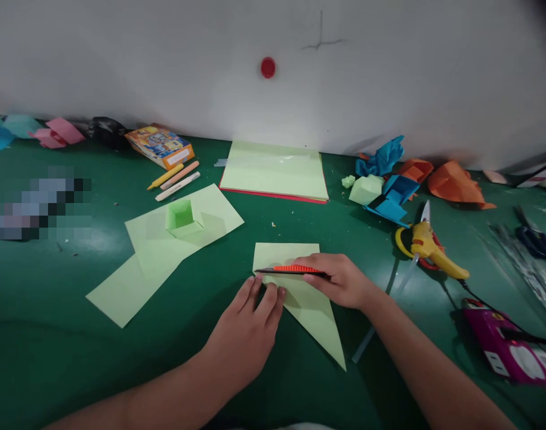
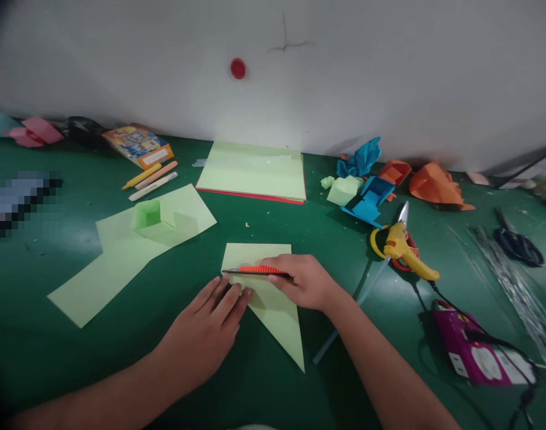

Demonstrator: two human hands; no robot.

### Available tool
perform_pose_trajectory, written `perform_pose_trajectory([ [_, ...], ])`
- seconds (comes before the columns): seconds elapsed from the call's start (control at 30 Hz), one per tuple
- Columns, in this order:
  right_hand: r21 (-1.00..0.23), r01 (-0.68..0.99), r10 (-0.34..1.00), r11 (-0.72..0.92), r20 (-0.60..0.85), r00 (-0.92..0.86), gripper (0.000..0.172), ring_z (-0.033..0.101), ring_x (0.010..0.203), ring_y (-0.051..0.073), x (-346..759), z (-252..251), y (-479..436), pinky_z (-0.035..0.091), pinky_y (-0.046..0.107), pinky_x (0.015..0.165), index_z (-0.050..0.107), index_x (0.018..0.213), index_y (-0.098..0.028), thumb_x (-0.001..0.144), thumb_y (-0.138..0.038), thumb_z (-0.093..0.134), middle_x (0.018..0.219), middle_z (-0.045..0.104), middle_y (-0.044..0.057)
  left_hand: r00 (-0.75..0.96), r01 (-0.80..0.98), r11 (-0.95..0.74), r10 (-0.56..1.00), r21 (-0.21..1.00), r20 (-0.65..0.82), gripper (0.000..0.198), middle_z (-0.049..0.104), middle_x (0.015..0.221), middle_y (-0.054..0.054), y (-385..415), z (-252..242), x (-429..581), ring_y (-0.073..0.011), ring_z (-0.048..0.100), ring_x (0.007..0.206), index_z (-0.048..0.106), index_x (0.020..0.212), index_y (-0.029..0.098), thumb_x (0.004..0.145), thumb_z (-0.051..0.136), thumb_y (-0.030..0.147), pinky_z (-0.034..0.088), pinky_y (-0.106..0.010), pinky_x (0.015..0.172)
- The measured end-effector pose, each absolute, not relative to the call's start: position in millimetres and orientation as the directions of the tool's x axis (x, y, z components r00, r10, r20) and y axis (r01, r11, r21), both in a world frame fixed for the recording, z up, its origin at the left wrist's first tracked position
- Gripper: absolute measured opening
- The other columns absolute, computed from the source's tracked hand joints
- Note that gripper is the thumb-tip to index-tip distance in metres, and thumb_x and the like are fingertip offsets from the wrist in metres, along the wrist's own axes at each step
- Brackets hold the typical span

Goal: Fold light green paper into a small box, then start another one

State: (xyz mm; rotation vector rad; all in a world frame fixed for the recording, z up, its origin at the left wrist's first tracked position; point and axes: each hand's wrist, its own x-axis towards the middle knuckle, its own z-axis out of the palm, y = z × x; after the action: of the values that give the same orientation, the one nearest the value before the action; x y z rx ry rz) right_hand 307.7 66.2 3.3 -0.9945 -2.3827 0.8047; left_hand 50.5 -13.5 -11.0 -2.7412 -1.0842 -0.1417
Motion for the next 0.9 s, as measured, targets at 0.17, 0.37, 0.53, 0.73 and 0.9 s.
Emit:
perform_pose_trajectory([
  [0.17, -0.641, 0.512, 0.745, 0.572, 0.146, -0.65, 0.037, 0.073, 0.105, 0.023, 307.4, 2.5, 66.3, 0.055, 0.033, 0.089, 0.065, 0.136, -0.023, 0.105, -0.034, 0.049, 0.122, 0.076, 0.008, 0.73, 0.683, -0.718, 0.67, -0.136, 0.132, 0.052, 0.062, 0.137, -0.017, -13.5, -11.0, 51.2, -0.0394, 0.058, 0.131, 0.06, 0.144, 0.009, 0.098, 0.053, 0.033, 0.034, -0.052, 0.118],
  [0.37, -0.626, 0.518, 0.741, 0.583, 0.148, -0.656, 0.037, 0.072, 0.106, 0.024, 307.5, 1.7, 67.3, 0.055, 0.033, 0.088, 0.064, 0.137, -0.022, 0.105, -0.034, 0.049, 0.123, 0.076, 0.008, 0.731, 0.682, -0.719, 0.671, -0.133, 0.121, 0.053, 0.061, 0.137, -0.019, -14.2, -10.9, 49.7, -0.0404, 0.058, 0.131, 0.059, 0.144, 0.007, 0.097, 0.053, 0.032, 0.032, -0.052, 0.118],
  [0.53, -0.631, 0.521, 0.742, 0.575, 0.135, -0.657, 0.038, 0.072, 0.107, 0.024, 307.8, 1.8, 67.7, 0.055, 0.034, 0.088, 0.064, 0.137, -0.022, 0.105, -0.034, 0.05, 0.123, 0.076, 0.009, 0.736, 0.677, -0.723, 0.664, -0.137, 0.134, 0.054, 0.061, 0.135, -0.018, -13.9, -11.7, 49.6, -0.0405, 0.057, 0.13, 0.059, 0.144, 0.007, 0.097, 0.053, 0.032, 0.033, -0.052, 0.118],
  [0.73, -0.6, 0.531, 0.729, 0.599, 0.134, -0.671, 0.038, 0.072, 0.105, 0.024, 308.6, -0.2, 68.0, 0.055, 0.035, 0.091, 0.063, 0.138, -0.022, 0.106, -0.034, 0.047, 0.12, 0.076, 0.009, 0.734, 0.679, -0.724, 0.665, -0.12, 0.141, 0.052, 0.06, 0.136, -0.019, -12.7, -9.3, 50.8, -0.0391, 0.058, 0.13, 0.059, 0.143, 0.007, 0.097, 0.054, 0.03, 0.032, -0.052, 0.118],
  [0.9, -0.581, 0.527, 0.722, 0.621, 0.161, -0.673, 0.038, 0.072, 0.106, 0.023, 310.3, -1.2, 67.8, 0.056, 0.035, 0.091, 0.064, 0.138, -0.024, 0.106, -0.035, 0.047, 0.121, 0.076, 0.009, 0.723, 0.69, -0.717, 0.678, -0.096, 0.135, 0.051, 0.06, 0.136, -0.018, -12.9, -7.4, 51.0, -0.0375, 0.057, 0.13, 0.059, 0.144, 0.009, 0.098, 0.054, 0.031, 0.03, -0.05, 0.119],
])
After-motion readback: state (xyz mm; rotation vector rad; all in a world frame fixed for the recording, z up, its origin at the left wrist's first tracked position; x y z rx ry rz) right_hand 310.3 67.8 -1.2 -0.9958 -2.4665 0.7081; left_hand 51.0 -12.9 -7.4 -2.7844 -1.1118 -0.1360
